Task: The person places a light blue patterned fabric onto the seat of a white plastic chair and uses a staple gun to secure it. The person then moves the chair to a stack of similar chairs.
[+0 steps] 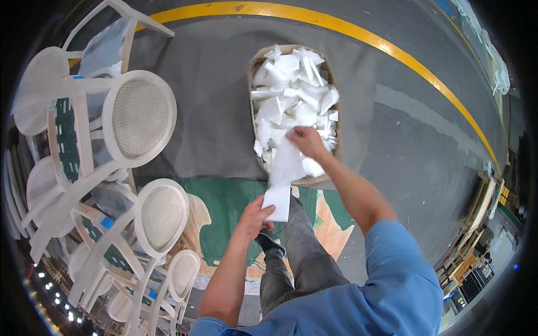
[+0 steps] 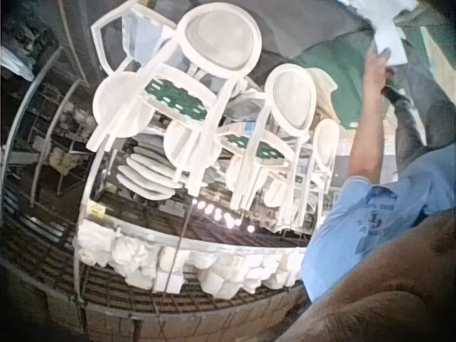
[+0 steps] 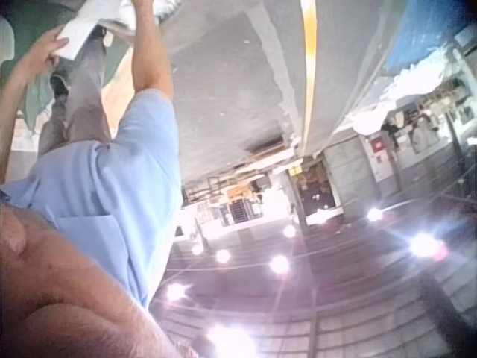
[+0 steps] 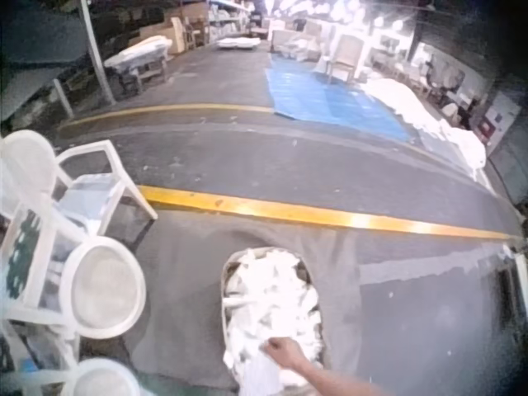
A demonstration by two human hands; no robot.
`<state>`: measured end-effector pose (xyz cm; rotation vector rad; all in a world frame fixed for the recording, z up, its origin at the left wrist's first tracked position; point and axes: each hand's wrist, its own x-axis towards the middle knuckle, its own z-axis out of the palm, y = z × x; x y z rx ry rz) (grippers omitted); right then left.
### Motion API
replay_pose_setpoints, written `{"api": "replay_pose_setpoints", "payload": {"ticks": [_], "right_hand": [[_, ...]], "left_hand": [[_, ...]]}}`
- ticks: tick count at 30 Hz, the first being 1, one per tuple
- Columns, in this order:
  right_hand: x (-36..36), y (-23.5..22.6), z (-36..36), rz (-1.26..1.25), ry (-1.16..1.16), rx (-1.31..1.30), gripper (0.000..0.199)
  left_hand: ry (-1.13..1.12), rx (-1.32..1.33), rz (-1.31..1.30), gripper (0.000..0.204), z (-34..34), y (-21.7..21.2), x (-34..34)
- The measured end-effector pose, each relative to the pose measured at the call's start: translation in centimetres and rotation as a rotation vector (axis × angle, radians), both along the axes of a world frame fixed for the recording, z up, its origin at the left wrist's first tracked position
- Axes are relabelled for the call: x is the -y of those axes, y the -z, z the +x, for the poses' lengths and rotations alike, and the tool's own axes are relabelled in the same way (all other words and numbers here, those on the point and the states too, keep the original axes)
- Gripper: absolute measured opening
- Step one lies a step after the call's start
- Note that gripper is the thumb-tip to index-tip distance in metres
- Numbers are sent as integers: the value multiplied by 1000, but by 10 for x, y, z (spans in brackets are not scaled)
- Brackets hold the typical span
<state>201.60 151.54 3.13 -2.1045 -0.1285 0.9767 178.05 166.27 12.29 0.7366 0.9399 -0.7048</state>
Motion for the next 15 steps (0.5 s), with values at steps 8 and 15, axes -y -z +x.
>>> {"api": "replay_pose_setpoints", "payload": {"ticks": [8,15], "right_hand": [[13,24,44,-751,-541,133,72],[96,58,60,-510,-557,313,29]], "left_hand": [[-61,-89,178,46,-45,1,-6],[-163,-177,170,46,-109,0,0]]}}
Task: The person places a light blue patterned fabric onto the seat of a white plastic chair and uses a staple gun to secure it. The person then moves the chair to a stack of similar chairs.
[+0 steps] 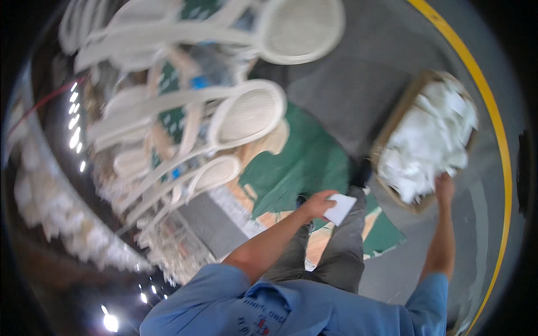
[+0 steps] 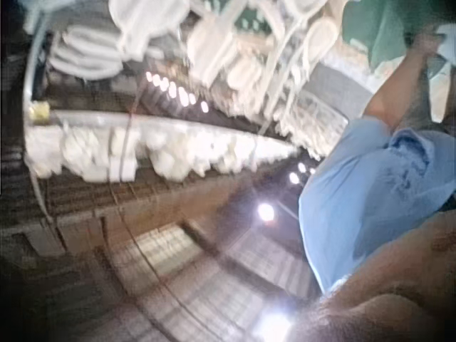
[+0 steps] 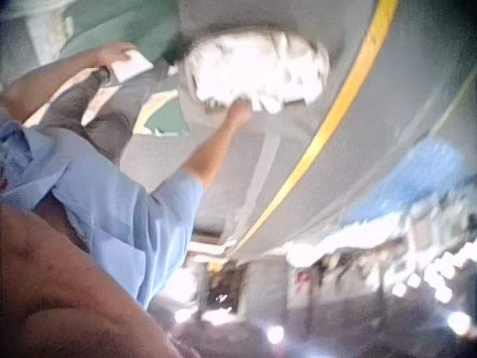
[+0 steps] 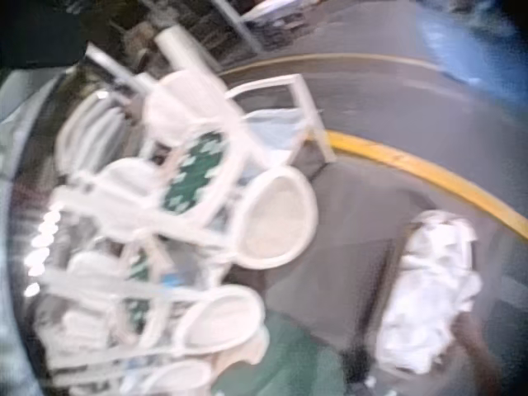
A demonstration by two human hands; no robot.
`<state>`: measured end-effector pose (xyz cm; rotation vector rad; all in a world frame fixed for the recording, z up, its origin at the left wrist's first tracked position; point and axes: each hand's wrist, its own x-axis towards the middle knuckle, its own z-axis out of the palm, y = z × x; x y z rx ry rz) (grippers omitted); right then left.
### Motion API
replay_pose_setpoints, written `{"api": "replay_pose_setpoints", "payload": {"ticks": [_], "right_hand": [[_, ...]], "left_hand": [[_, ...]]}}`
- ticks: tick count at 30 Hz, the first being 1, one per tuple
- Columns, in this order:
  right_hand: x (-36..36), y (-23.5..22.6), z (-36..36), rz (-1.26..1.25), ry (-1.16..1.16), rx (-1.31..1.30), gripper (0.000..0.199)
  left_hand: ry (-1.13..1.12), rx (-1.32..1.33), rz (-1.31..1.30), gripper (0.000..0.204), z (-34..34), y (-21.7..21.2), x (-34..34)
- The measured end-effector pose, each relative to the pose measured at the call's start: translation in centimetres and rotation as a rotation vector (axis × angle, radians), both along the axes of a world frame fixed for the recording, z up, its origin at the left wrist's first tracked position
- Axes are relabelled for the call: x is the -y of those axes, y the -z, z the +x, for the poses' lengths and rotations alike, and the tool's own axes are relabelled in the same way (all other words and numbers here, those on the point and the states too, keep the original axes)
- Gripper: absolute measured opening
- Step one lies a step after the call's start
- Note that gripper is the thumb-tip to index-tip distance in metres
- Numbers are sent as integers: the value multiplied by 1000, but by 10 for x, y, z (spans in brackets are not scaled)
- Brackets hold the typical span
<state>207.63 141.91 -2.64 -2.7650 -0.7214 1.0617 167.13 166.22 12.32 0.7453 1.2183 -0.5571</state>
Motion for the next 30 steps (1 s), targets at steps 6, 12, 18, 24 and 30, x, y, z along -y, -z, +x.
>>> {"api": "replay_pose_setpoints", "payload": {"ticks": [6,12,18,24,30], "right_hand": [[20,-61,14,-37,69,-50,33],[-10,-114,-30,9,402,-220,23],[-79,-117,-209,285,403,-468,16],[-166,-146,-475,507,190,-803,19],[-266,-200,-692,540,229,-942,11]], "left_hand": [[257,-91,307,32,-120,-28,20],[202,-195,550,16,-230,-51,37],[-361,-160,456,21,-369,-68,61],[-463,-230,538,29,-538,-82,59],[-742,-216,696,21,-673,-114,36]]}}
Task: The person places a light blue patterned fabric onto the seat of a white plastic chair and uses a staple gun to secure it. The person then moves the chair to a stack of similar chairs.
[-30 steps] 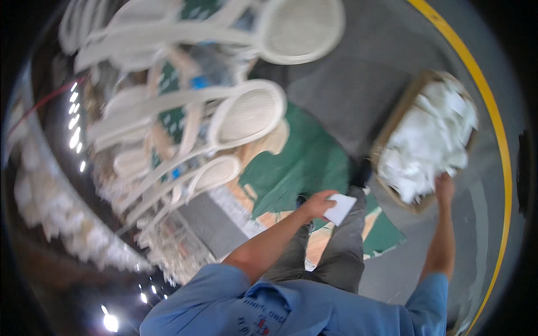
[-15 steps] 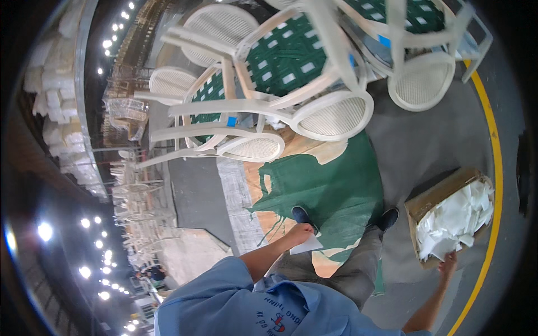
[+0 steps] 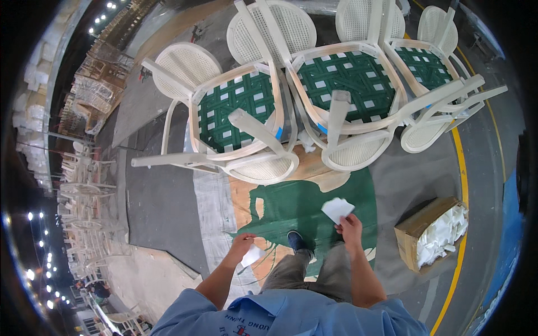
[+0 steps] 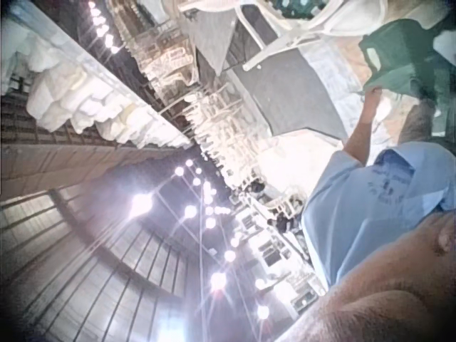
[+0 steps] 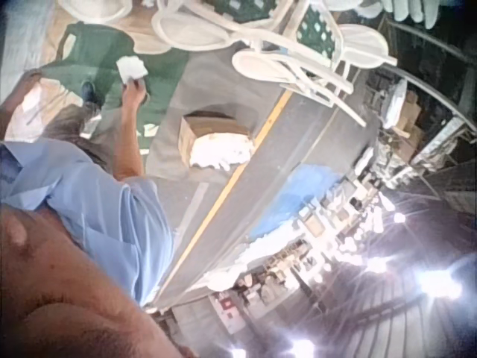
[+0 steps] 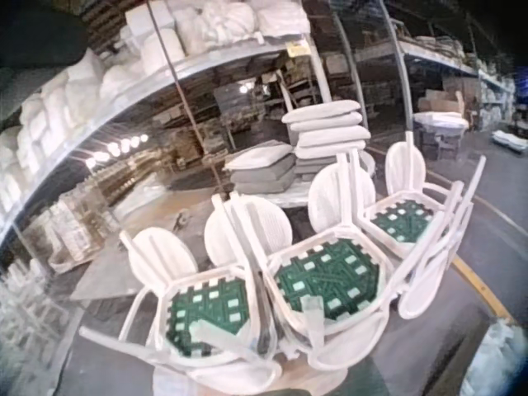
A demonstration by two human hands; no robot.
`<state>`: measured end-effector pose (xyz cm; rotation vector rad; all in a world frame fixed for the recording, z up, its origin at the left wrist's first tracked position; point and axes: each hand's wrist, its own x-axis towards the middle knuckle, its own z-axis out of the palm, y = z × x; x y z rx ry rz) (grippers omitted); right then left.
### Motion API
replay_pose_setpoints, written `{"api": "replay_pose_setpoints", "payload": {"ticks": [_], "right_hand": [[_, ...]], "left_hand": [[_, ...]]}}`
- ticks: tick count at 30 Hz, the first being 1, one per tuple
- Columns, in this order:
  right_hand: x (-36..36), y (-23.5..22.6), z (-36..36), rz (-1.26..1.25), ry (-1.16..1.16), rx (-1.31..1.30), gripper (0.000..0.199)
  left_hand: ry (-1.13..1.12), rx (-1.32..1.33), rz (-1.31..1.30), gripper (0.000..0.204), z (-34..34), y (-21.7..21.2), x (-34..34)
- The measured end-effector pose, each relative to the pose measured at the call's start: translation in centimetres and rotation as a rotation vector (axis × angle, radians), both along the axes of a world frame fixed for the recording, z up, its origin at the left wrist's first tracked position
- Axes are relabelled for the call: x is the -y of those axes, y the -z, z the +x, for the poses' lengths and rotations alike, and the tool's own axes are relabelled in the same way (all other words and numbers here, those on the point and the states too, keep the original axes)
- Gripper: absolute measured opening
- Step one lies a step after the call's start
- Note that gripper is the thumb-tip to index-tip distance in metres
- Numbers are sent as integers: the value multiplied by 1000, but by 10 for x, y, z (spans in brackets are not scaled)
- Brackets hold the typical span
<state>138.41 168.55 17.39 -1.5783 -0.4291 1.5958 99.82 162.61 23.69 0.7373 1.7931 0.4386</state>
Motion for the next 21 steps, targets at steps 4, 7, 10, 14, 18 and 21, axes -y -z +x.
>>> {"api": "replay_pose_setpoints", "payload": {"ticks": [4,7,10,14,18,21], "right_hand": [[-71,1,-57,61,41,-15,13],[-121,15,-76,113,-68,97,15],[-170,35,-90,157,-142,338,17],[-219,87,-109,214,-114,437,14],[-247,127,-134,304,-24,401,18],[-253,153,-140,389,18,365,16]], "left_hand": [[-5,-58,67,34,-22,13,-46],[41,-166,233,50,-9,35,-92],[16,-179,486,60,17,61,-159],[67,-354,713,69,47,109,-236],[103,-279,818,71,48,152,-289],[16,-137,851,64,59,164,-306]]}}
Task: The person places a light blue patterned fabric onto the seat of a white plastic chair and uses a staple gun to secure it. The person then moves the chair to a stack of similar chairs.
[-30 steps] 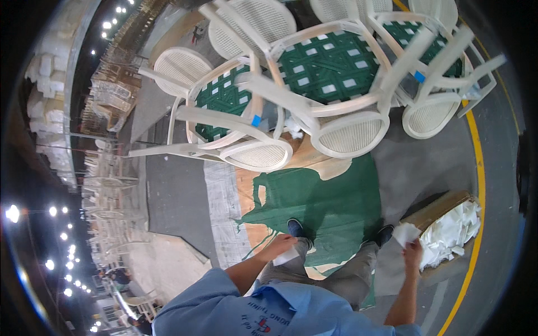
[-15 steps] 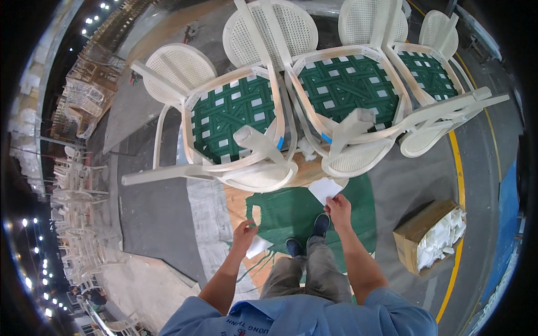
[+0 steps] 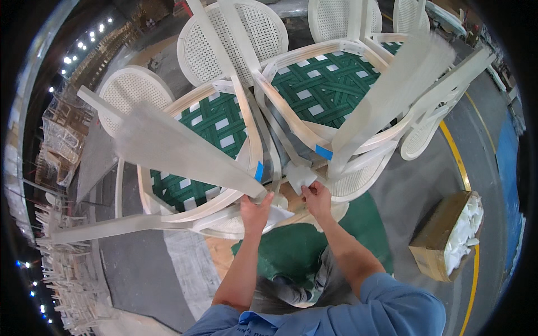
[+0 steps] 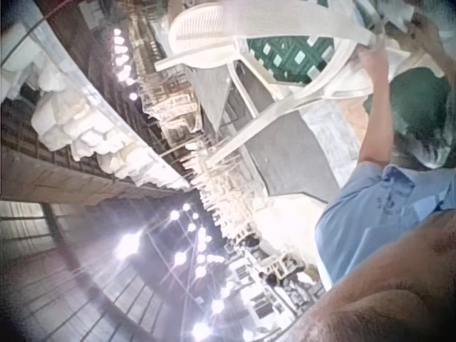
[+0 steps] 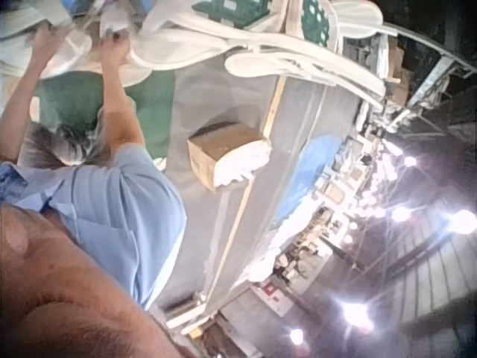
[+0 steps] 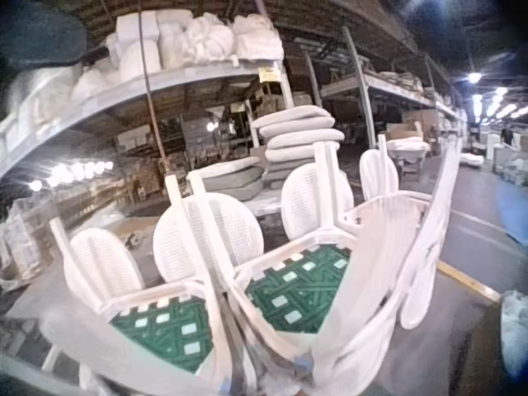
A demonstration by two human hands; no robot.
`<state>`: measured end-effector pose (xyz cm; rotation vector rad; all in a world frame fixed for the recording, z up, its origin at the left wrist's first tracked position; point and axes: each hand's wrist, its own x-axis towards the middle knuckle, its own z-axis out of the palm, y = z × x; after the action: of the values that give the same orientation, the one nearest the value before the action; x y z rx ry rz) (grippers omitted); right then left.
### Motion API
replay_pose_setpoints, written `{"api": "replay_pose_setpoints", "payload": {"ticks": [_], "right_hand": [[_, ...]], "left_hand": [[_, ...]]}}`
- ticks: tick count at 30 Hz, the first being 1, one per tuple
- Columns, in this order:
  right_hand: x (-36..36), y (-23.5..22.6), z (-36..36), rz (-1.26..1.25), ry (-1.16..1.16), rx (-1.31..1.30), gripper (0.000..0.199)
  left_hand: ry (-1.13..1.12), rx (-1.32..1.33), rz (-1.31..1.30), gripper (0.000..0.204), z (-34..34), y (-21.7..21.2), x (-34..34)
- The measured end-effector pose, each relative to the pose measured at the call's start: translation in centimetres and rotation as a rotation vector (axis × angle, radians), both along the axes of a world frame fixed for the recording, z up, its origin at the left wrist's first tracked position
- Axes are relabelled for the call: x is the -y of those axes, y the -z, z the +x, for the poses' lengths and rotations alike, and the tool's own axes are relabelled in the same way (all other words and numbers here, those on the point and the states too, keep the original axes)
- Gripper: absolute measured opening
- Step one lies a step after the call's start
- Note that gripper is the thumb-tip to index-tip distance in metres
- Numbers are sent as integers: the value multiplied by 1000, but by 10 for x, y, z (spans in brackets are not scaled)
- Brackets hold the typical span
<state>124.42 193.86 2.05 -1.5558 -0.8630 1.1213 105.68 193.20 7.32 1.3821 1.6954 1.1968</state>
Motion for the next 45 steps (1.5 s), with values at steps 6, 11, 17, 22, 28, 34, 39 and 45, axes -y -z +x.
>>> {"api": "replay_pose_setpoints", "payload": {"ticks": [6,11,17,22,28,34,39,45], "right_hand": [[-13,36,-5,216,78,-104,17],[-25,45,-16,282,55,-136,17],[-20,54,-18,270,90,-188,16],[-20,63,-24,339,145,-206,20],[-30,82,-14,353,171,95,26],[-28,76,-26,313,129,-55,31],[-44,85,-29,287,136,-94,32],[-52,86,-36,195,189,-204,29]], "left_hand": [[18,-261,157,45,-6,7,-18],[43,-331,304,41,-19,21,-23],[57,-318,324,39,-20,27,-27],[81,-305,261,45,-28,25,-24],[98,-300,412,41,-21,23,-28],[90,-253,312,36,-34,17,-23],[154,-209,311,34,-24,13,-28],[141,-225,314,31,-31,11,-26]]}}
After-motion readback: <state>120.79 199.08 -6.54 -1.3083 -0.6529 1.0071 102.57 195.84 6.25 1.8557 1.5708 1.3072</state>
